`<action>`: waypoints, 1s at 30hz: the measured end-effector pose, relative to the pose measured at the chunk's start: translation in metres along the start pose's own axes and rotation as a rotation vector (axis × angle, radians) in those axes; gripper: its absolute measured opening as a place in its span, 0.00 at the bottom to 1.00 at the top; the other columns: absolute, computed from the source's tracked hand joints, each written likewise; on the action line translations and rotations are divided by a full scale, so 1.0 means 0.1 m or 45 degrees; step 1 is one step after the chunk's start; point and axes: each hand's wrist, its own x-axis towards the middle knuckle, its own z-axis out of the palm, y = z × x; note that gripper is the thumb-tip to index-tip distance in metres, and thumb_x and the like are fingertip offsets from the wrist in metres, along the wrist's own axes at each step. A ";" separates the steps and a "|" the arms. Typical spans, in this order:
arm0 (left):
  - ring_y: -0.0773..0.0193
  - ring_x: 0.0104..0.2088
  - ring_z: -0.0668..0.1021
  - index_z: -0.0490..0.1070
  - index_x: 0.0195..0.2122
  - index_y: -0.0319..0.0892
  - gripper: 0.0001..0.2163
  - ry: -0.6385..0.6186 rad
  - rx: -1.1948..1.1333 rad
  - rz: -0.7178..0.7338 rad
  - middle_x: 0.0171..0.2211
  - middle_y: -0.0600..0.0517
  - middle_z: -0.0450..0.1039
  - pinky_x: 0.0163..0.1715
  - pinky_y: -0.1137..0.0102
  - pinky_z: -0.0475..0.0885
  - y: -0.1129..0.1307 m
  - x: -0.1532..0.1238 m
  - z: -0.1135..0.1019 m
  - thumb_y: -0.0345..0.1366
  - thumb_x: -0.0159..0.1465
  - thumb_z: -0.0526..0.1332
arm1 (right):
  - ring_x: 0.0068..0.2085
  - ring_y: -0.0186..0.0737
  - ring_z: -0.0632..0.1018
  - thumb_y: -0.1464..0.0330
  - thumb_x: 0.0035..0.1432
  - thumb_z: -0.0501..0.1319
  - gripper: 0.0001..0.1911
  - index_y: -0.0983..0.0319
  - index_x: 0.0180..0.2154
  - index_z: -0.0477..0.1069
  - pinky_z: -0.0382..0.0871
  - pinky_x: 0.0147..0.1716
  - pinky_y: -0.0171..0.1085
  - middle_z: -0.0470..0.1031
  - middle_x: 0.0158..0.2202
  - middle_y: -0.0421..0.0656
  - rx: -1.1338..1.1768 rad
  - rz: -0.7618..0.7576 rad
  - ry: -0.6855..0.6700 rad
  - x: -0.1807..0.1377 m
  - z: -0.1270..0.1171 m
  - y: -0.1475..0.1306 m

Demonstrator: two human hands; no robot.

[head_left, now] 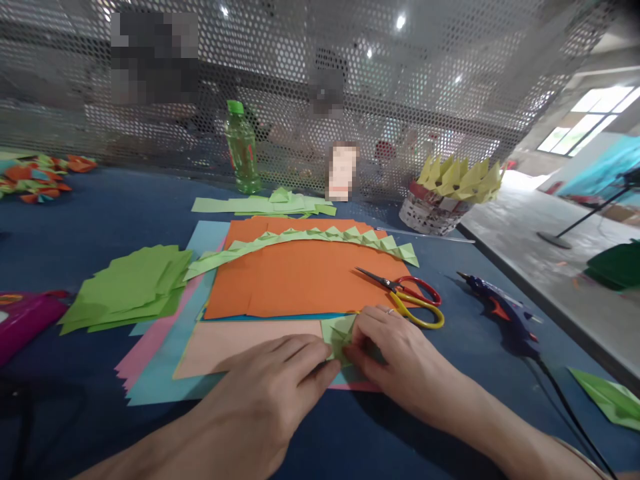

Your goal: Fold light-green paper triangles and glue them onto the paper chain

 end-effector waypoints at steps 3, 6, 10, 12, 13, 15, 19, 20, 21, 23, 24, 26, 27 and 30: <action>0.55 0.48 0.76 0.70 0.56 0.41 0.24 -0.027 0.020 -0.017 0.49 0.47 0.74 0.50 0.59 0.75 0.01 0.00 0.01 0.22 0.60 0.50 | 0.33 0.37 0.70 0.75 0.62 0.62 0.12 0.60 0.29 0.62 0.60 0.34 0.35 0.70 0.31 0.39 0.017 -0.003 -0.003 -0.01 0.00 0.01; 0.55 0.48 0.75 0.70 0.56 0.41 0.23 -0.002 0.029 0.009 0.48 0.47 0.74 0.51 0.60 0.74 0.01 0.00 0.02 0.22 0.61 0.51 | 0.34 0.36 0.70 0.74 0.63 0.62 0.12 0.60 0.28 0.62 0.59 0.34 0.35 0.70 0.31 0.39 0.026 -0.004 0.004 -0.01 0.00 0.00; 0.55 0.47 0.75 0.70 0.55 0.40 0.23 0.013 0.034 0.031 0.48 0.47 0.74 0.50 0.61 0.74 0.01 0.00 0.02 0.22 0.61 0.50 | 0.34 0.36 0.70 0.74 0.62 0.63 0.12 0.60 0.29 0.62 0.59 0.34 0.35 0.70 0.31 0.38 0.034 0.008 -0.004 -0.01 -0.02 -0.01; 0.56 0.46 0.76 0.71 0.55 0.40 0.23 0.026 0.043 0.036 0.47 0.47 0.75 0.50 0.61 0.74 0.01 0.01 0.01 0.22 0.60 0.50 | 0.34 0.36 0.70 0.75 0.61 0.63 0.12 0.60 0.28 0.62 0.59 0.34 0.35 0.70 0.31 0.38 0.039 0.023 -0.017 -0.01 -0.03 -0.01; 0.56 0.45 0.76 0.71 0.54 0.40 0.23 0.035 0.051 0.035 0.47 0.47 0.75 0.49 0.61 0.74 0.01 0.02 0.01 0.22 0.60 0.51 | 0.34 0.36 0.70 0.75 0.61 0.63 0.12 0.60 0.28 0.62 0.60 0.34 0.35 0.70 0.31 0.38 0.041 0.030 -0.022 0.00 -0.03 -0.01; 0.56 0.45 0.76 0.71 0.54 0.40 0.23 0.048 0.070 0.033 0.47 0.47 0.75 0.49 0.61 0.74 0.01 0.02 0.01 0.22 0.59 0.51 | 0.34 0.37 0.71 0.76 0.60 0.64 0.12 0.60 0.29 0.62 0.60 0.35 0.35 0.70 0.31 0.38 0.044 0.053 -0.010 0.00 -0.04 -0.01; 0.55 0.43 0.76 0.71 0.54 0.38 0.22 0.085 0.083 0.114 0.45 0.46 0.75 0.46 0.62 0.75 0.01 0.03 0.01 0.23 0.58 0.52 | 0.35 0.39 0.71 0.76 0.56 0.68 0.14 0.59 0.33 0.62 0.60 0.35 0.36 0.71 0.33 0.38 0.060 0.152 0.007 0.01 -0.06 -0.02; 0.55 0.44 0.76 0.71 0.54 0.38 0.22 0.091 0.094 0.106 0.46 0.46 0.75 0.47 0.61 0.75 0.01 0.03 0.01 0.23 0.59 0.52 | 0.36 0.39 0.72 0.75 0.55 0.68 0.14 0.59 0.34 0.62 0.60 0.35 0.36 0.71 0.33 0.38 0.068 0.173 0.001 0.01 -0.06 -0.03; 0.55 0.44 0.76 0.71 0.54 0.38 0.22 0.100 0.106 0.094 0.46 0.46 0.76 0.48 0.61 0.74 0.01 0.03 0.01 0.22 0.59 0.51 | 0.37 0.40 0.72 0.75 0.55 0.68 0.14 0.59 0.34 0.63 0.60 0.35 0.37 0.72 0.34 0.38 0.077 0.192 -0.009 0.01 -0.06 -0.03; 0.56 0.45 0.76 0.71 0.54 0.39 0.23 0.106 0.126 0.059 0.46 0.47 0.76 0.49 0.61 0.73 0.03 0.03 0.00 0.21 0.59 0.50 | 0.39 0.42 0.72 0.73 0.55 0.69 0.14 0.59 0.35 0.63 0.61 0.36 0.37 0.72 0.35 0.39 0.092 0.227 -0.030 0.01 -0.06 -0.04; 0.56 0.45 0.77 0.71 0.54 0.39 0.23 0.106 0.129 0.055 0.46 0.47 0.76 0.49 0.61 0.73 0.04 0.03 0.00 0.21 0.59 0.50 | 0.39 0.42 0.72 0.73 0.55 0.69 0.14 0.59 0.36 0.63 0.61 0.36 0.38 0.72 0.35 0.39 0.098 0.239 -0.039 0.01 -0.07 -0.04; 0.57 0.45 0.77 0.72 0.53 0.39 0.23 0.103 0.141 0.065 0.47 0.48 0.76 0.49 0.62 0.73 0.06 0.02 0.00 0.21 0.59 0.49 | 0.39 0.41 0.72 0.74 0.55 0.68 0.14 0.58 0.36 0.63 0.61 0.37 0.38 0.73 0.35 0.38 0.106 0.254 -0.052 0.00 -0.07 -0.04; 0.57 0.46 0.77 0.72 0.53 0.39 0.23 0.104 0.152 0.060 0.47 0.48 0.77 0.50 0.62 0.72 0.07 0.02 -0.01 0.22 0.59 0.50 | 0.38 0.41 0.72 0.74 0.55 0.67 0.14 0.58 0.36 0.63 0.61 0.37 0.38 0.72 0.35 0.38 0.110 0.258 -0.054 0.00 -0.08 -0.04; 0.57 0.48 0.76 0.72 0.54 0.39 0.23 0.122 0.182 0.047 0.49 0.48 0.77 0.53 0.62 0.71 0.08 0.01 -0.01 0.22 0.60 0.50 | 0.37 0.39 0.71 0.74 0.54 0.68 0.14 0.58 0.37 0.63 0.62 0.36 0.37 0.71 0.35 0.37 0.134 0.274 -0.056 -0.01 -0.10 -0.01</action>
